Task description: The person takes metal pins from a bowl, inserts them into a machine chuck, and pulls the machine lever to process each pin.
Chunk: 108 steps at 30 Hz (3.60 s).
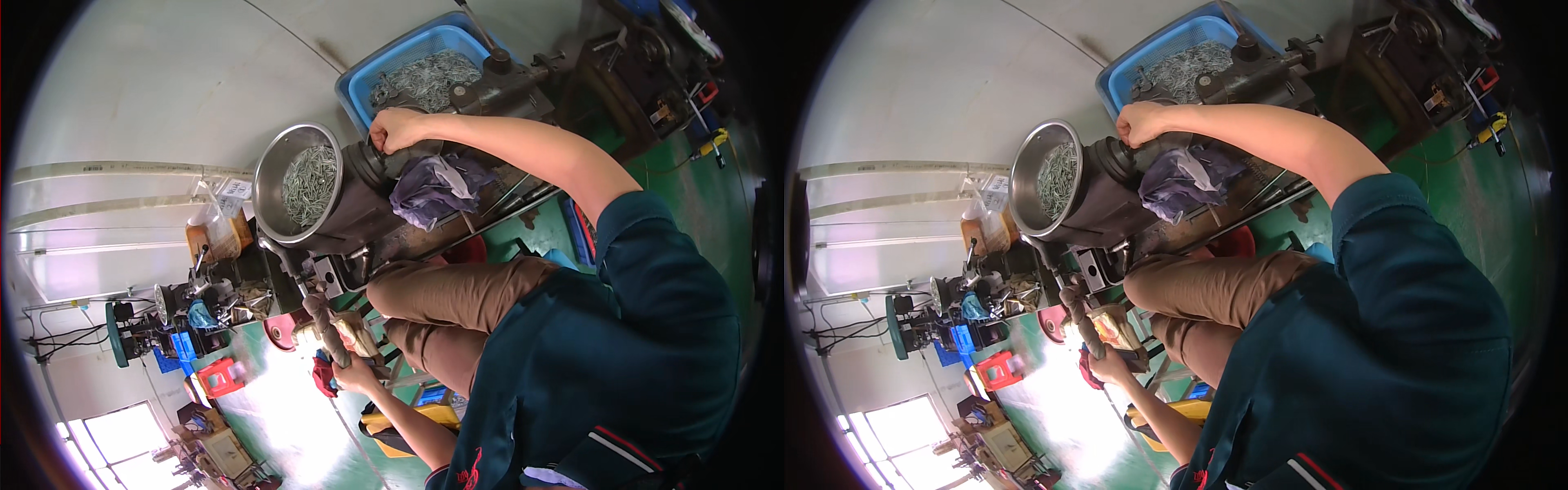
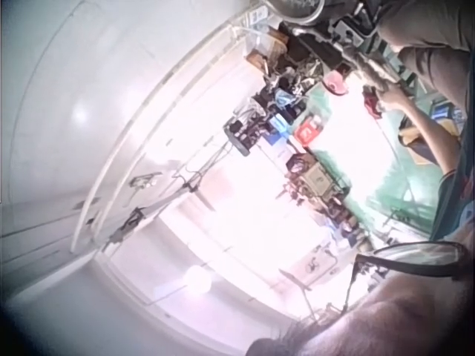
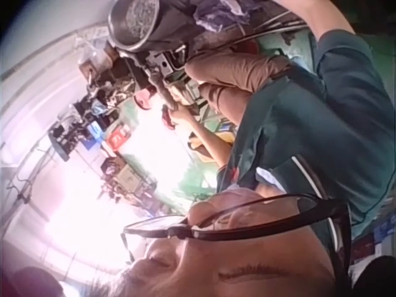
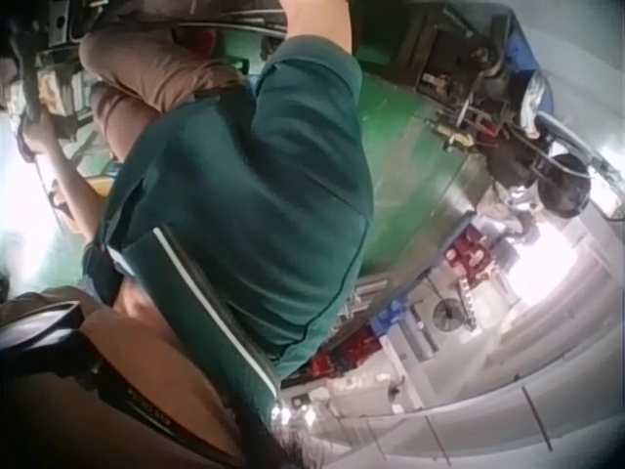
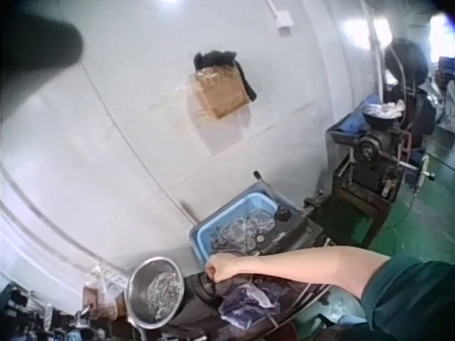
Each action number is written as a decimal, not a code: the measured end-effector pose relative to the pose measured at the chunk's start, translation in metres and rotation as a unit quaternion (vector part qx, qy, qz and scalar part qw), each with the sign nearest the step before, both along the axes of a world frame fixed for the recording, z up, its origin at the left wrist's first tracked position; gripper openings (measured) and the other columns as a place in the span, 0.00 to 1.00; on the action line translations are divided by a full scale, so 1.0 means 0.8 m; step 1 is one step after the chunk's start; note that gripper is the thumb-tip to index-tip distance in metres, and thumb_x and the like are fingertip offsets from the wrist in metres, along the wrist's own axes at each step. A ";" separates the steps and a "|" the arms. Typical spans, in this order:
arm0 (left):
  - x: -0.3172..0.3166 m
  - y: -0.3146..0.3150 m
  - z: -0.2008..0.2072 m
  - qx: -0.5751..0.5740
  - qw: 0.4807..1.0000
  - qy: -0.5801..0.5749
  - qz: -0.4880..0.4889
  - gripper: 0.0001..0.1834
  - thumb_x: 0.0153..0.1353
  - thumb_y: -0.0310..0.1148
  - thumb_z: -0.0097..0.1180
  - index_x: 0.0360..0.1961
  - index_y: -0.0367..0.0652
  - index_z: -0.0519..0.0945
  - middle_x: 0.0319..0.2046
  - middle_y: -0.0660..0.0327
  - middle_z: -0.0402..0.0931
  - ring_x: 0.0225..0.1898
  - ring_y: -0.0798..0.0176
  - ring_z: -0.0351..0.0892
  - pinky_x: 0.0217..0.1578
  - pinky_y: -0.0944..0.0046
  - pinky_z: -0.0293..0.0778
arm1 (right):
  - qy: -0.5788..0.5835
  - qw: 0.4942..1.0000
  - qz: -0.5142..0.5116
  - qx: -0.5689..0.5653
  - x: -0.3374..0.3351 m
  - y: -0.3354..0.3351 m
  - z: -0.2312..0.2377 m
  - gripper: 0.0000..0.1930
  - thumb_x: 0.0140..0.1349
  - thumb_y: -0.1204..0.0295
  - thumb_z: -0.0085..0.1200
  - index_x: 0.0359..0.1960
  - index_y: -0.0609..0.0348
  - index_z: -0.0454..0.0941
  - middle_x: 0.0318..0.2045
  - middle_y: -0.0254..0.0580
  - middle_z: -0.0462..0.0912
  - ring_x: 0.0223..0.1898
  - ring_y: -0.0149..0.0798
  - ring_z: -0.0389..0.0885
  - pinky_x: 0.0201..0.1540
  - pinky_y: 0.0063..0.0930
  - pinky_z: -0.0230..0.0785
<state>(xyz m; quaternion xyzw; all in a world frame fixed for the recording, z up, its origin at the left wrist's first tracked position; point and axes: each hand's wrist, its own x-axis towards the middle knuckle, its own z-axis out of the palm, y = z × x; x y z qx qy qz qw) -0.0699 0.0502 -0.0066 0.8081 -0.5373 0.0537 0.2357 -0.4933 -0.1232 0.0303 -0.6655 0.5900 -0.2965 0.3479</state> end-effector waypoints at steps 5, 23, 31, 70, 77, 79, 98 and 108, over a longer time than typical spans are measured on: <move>0.002 0.000 -0.001 -0.011 1.000 0.001 -0.005 0.18 0.36 0.39 0.57 0.20 0.32 0.73 0.16 0.47 0.71 0.21 0.43 0.71 0.23 0.50 0.65 | 0.001 1.000 0.007 0.009 0.001 0.000 0.004 0.10 0.30 0.75 0.52 0.21 0.58 0.76 0.22 0.37 0.78 0.27 0.36 0.76 0.29 0.27 0.66; 0.009 -0.008 0.005 -0.026 0.999 -0.033 -0.023 0.14 0.36 0.37 0.56 0.20 0.35 0.75 0.15 0.48 0.71 0.20 0.44 0.71 0.21 0.50 0.65 | 0.006 0.999 0.009 -0.053 0.005 -0.002 0.000 0.09 0.32 0.77 0.56 0.19 0.63 0.70 0.19 0.39 0.75 0.24 0.37 0.74 0.27 0.28 0.63; 0.090 -0.055 -0.003 0.027 0.998 -0.033 0.041 0.14 0.39 0.37 0.55 0.24 0.37 0.77 0.19 0.50 0.74 0.22 0.47 0.73 0.25 0.54 0.67 | 0.046 0.997 0.031 -0.056 -0.003 -0.007 0.014 0.10 0.31 0.72 0.59 0.20 0.58 0.74 0.21 0.38 0.77 0.27 0.39 0.75 0.28 0.31 0.65; 0.096 -0.055 0.000 0.102 0.994 -0.004 0.039 0.20 0.37 0.38 0.56 0.31 0.36 0.76 0.26 0.49 0.74 0.29 0.46 0.73 0.32 0.53 0.67 | 0.489 0.799 -0.339 -0.086 -0.263 0.259 0.045 0.29 0.51 0.45 0.41 0.13 0.63 0.70 0.14 0.50 0.73 0.23 0.51 0.72 0.27 0.39 0.65; 0.097 -0.054 0.000 0.108 0.993 0.008 0.044 0.21 0.37 0.38 0.56 0.32 0.36 0.75 0.27 0.49 0.74 0.30 0.46 0.73 0.32 0.54 0.67 | 0.491 0.789 -0.360 -0.082 -0.245 0.262 0.048 0.30 0.51 0.44 0.41 0.13 0.64 0.71 0.15 0.50 0.73 0.23 0.51 0.73 0.27 0.39 0.66; 0.101 -0.055 -0.004 0.097 0.994 -0.005 0.041 0.21 0.37 0.39 0.57 0.32 0.36 0.76 0.27 0.49 0.74 0.30 0.46 0.73 0.32 0.54 0.67 | 0.485 0.791 -0.367 -0.061 -0.242 0.262 0.052 0.30 0.50 0.44 0.40 0.14 0.64 0.71 0.15 0.50 0.74 0.23 0.51 0.74 0.27 0.39 0.66; 0.100 -0.056 -0.011 0.063 0.997 -0.027 0.021 0.21 0.38 0.41 0.58 0.31 0.35 0.76 0.26 0.49 0.74 0.27 0.47 0.73 0.29 0.55 0.67 | 0.481 0.786 -0.388 -0.011 -0.235 0.263 0.057 0.31 0.50 0.43 0.39 0.14 0.64 0.73 0.17 0.50 0.75 0.26 0.50 0.74 0.30 0.38 0.66; 0.091 -0.052 -0.003 0.057 0.998 0.007 0.018 0.17 0.38 0.40 0.57 0.25 0.36 0.76 0.22 0.48 0.73 0.24 0.46 0.72 0.26 0.53 0.65 | 0.464 0.800 -0.382 0.004 -0.234 0.259 0.059 0.31 0.50 0.43 0.39 0.16 0.64 0.73 0.18 0.51 0.75 0.27 0.50 0.74 0.31 0.38 0.66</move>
